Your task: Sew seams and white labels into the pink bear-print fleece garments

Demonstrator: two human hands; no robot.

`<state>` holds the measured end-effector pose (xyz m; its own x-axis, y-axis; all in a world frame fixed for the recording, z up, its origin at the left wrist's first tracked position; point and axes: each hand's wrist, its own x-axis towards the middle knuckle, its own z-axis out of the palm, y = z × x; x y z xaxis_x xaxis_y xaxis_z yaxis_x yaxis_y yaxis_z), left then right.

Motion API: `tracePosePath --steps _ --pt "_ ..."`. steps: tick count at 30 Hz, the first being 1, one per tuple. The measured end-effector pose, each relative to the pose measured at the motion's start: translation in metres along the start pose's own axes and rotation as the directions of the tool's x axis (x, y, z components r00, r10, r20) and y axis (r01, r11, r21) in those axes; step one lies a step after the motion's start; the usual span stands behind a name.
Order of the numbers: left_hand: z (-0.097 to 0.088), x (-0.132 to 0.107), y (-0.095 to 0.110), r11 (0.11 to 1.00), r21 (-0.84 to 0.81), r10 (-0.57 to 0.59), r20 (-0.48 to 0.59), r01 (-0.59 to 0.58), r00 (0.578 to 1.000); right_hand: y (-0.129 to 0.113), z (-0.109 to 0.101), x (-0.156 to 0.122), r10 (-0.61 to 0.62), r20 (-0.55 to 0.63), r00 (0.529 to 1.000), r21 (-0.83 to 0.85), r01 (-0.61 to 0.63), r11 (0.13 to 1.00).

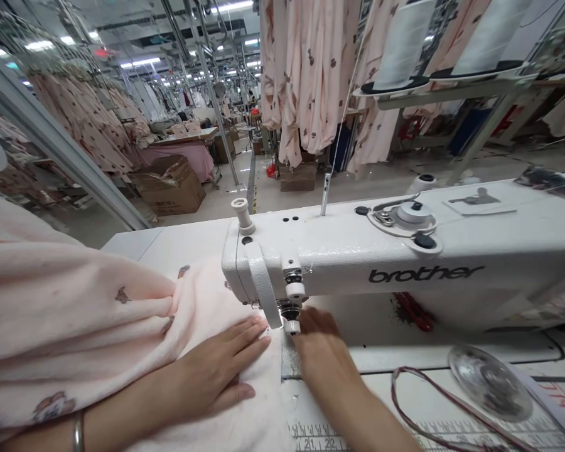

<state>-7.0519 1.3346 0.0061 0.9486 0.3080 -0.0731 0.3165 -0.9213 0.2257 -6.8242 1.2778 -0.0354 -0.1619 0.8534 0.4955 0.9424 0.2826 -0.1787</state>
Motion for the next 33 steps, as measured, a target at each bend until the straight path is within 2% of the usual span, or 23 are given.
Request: tracePosePath --steps 3,6,14,18,23,29,33 --pt "0.003 -0.001 0.000 1.000 -0.005 -0.002 0.008 0.002 1.000 -0.026 -0.001 -0.026 -0.037 -0.027 0.999 0.022 0.038 0.999" --pt "0.004 -0.002 -0.001 1.000 0.001 -0.006 0.003 0.006 1.000 -0.037 0.006 -0.034 -0.030 -0.051 0.998 0.023 0.031 0.999" --pt "-0.001 -0.004 -0.004 0.999 -0.021 -0.042 -0.020 0.042 0.999 -0.037 0.011 -0.022 0.048 -0.023 0.999 0.075 -0.046 0.996" --pt "-0.001 -0.003 -0.006 0.999 -0.039 -0.034 -0.038 0.033 0.999 -0.039 0.009 -0.023 0.057 -0.021 0.998 0.074 -0.055 0.996" --pt "-0.001 -0.002 -0.008 0.999 -0.004 -0.032 -0.013 0.032 0.999 -0.038 0.009 -0.022 0.063 -0.023 0.998 0.077 -0.061 0.995" --pt "0.000 -0.002 -0.009 1.000 -0.008 -0.010 -0.078 0.010 0.997 -0.038 0.013 -0.021 0.051 -0.034 0.998 0.042 -0.049 0.998" --pt "-0.002 -0.001 -0.010 1.000 0.016 -0.007 -0.046 0.007 0.999 -0.036 0.012 -0.025 0.049 -0.004 0.999 0.040 -0.049 0.998"
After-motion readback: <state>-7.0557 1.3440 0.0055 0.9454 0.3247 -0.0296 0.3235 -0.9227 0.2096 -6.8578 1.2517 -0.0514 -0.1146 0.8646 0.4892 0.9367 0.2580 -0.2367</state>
